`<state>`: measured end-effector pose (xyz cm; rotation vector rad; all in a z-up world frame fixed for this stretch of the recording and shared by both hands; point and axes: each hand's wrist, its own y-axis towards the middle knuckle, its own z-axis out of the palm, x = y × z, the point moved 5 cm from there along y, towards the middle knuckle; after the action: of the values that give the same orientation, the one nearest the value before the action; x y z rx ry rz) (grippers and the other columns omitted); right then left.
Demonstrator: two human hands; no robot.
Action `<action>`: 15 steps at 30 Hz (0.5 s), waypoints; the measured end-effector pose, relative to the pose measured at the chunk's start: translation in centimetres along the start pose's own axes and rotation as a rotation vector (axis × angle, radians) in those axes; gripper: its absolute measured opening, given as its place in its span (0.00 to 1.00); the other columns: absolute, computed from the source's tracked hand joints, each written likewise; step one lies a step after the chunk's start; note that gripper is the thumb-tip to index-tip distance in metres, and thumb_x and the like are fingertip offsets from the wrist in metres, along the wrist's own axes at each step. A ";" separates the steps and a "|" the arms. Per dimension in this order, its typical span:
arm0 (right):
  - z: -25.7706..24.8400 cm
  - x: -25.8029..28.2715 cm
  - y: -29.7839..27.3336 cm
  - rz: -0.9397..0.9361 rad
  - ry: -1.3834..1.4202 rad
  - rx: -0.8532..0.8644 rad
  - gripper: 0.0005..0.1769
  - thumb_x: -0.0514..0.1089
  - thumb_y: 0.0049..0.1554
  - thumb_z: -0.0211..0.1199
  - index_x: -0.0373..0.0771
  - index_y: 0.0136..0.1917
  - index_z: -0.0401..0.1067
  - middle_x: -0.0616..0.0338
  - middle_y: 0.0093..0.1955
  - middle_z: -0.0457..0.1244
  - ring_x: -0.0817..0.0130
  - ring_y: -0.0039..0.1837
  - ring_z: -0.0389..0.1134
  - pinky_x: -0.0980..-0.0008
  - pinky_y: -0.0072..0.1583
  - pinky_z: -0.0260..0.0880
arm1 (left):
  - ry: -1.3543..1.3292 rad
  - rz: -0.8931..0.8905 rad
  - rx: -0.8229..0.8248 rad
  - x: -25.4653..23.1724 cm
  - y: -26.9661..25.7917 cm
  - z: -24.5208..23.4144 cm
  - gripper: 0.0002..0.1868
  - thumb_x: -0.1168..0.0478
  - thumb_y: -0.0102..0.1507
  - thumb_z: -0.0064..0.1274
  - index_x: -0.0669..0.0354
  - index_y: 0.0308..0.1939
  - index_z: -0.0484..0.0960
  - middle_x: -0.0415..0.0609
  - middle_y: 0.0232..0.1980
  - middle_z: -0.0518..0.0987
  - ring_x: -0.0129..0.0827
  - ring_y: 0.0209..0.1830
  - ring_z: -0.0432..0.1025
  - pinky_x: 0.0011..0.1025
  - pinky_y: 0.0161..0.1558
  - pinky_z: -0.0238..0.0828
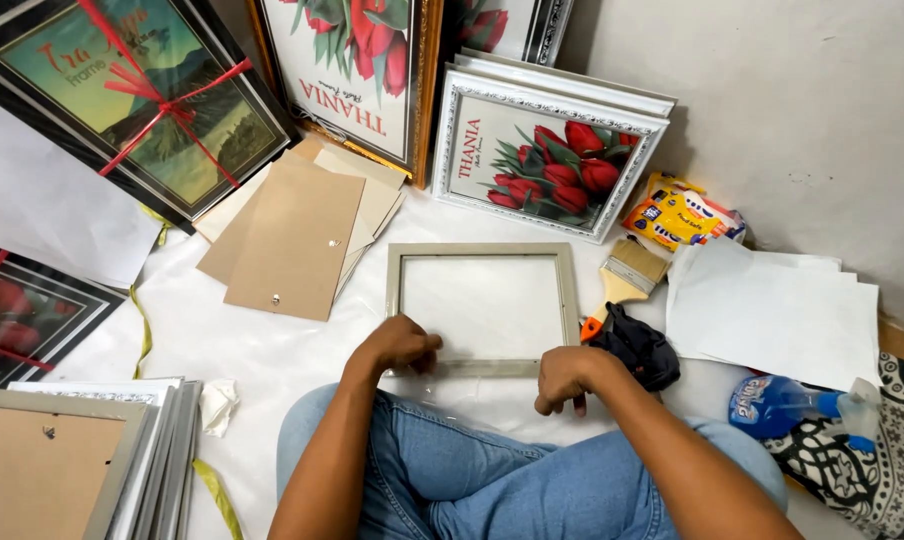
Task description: Assembling a picture frame by cleaning the glass and inserting the artwork and backing.
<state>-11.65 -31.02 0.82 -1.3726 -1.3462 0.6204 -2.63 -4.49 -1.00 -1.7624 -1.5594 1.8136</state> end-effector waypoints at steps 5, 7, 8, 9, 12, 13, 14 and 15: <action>-1.9 0.8 -0.5 0.069 -0.002 -0.042 0.14 0.49 0.42 0.64 0.43 0.40 0.82 0.55 0.37 0.73 0.66 0.30 0.73 0.74 0.35 0.68 | 0.307 -0.026 -0.651 2.6 2.3 -6.7 0.19 0.50 0.60 0.55 0.55 0.49 0.87 0.55 0.43 0.86 0.52 0.49 0.80 0.46 0.49 0.77; -1.7 0.6 0.1 0.062 0.022 -0.052 0.15 0.49 0.42 0.64 0.42 0.41 0.83 0.56 0.36 0.72 0.67 0.28 0.71 0.75 0.34 0.68 | 0.317 0.012 -0.712 2.5 2.8 -8.3 0.19 0.52 0.61 0.55 0.57 0.52 0.85 0.55 0.45 0.85 0.52 0.50 0.80 0.47 0.49 0.77; -1.8 0.6 0.5 0.058 0.050 -0.067 0.17 0.49 0.42 0.63 0.42 0.43 0.83 0.56 0.34 0.72 0.68 0.26 0.69 0.75 0.33 0.68 | 0.330 0.055 -0.771 2.2 3.1 -9.3 0.20 0.55 0.62 0.55 0.58 0.55 0.84 0.55 0.48 0.84 0.52 0.51 0.79 0.48 0.49 0.77; -1.7 0.6 0.9 0.055 0.049 -0.067 0.17 0.49 0.42 0.63 0.42 0.43 0.83 0.56 0.34 0.72 0.68 0.26 0.69 0.75 0.33 0.68 | 0.331 0.053 -0.774 2.5 4.2 -10.0 0.20 0.55 0.62 0.55 0.58 0.55 0.84 0.55 0.48 0.84 0.52 0.51 0.79 0.48 0.49 0.77; -1.5 0.5 1.4 0.038 0.073 -0.065 0.17 0.50 0.44 0.63 0.42 0.43 0.83 0.58 0.32 0.71 0.71 0.25 0.67 0.76 0.33 0.67 | 0.380 0.046 -0.862 4.0 7.8 -11.3 0.17 0.58 0.64 0.52 0.58 0.54 0.84 0.54 0.46 0.83 0.53 0.50 0.79 0.48 0.49 0.78; -1.7 0.8 1.1 0.027 0.069 -0.087 0.15 0.50 0.45 0.62 0.43 0.41 0.83 0.59 0.31 0.71 0.71 0.25 0.66 0.75 0.33 0.67 | 0.378 0.052 -0.916 4.9 9.2 -11.4 0.16 0.59 0.64 0.48 0.56 0.53 0.85 0.54 0.44 0.83 0.53 0.47 0.80 0.48 0.46 0.79; -1.9 1.1 0.9 0.015 0.065 -0.108 0.14 0.50 0.45 0.61 0.44 0.38 0.83 0.60 0.30 0.70 0.71 0.26 0.66 0.75 0.34 0.66 | 0.376 0.058 -0.970 5.9 10.4 -11.5 0.16 0.60 0.64 0.44 0.54 0.51 0.85 0.54 0.42 0.84 0.53 0.44 0.80 0.48 0.43 0.79; -2.3 1.3 1.0 0.016 0.065 -0.102 0.14 0.50 0.45 0.61 0.44 0.38 0.83 0.60 0.30 0.70 0.71 0.26 0.66 0.75 0.34 0.66 | 0.374 0.053 -0.967 5.5 10.4 -11.1 0.16 0.60 0.64 0.44 0.54 0.51 0.85 0.54 0.42 0.84 0.53 0.44 0.80 0.48 0.43 0.79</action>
<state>-8.93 -30.39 1.02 -1.4744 -1.3312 0.5190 10.14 0.90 -9.40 -2.2997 -2.4027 0.6238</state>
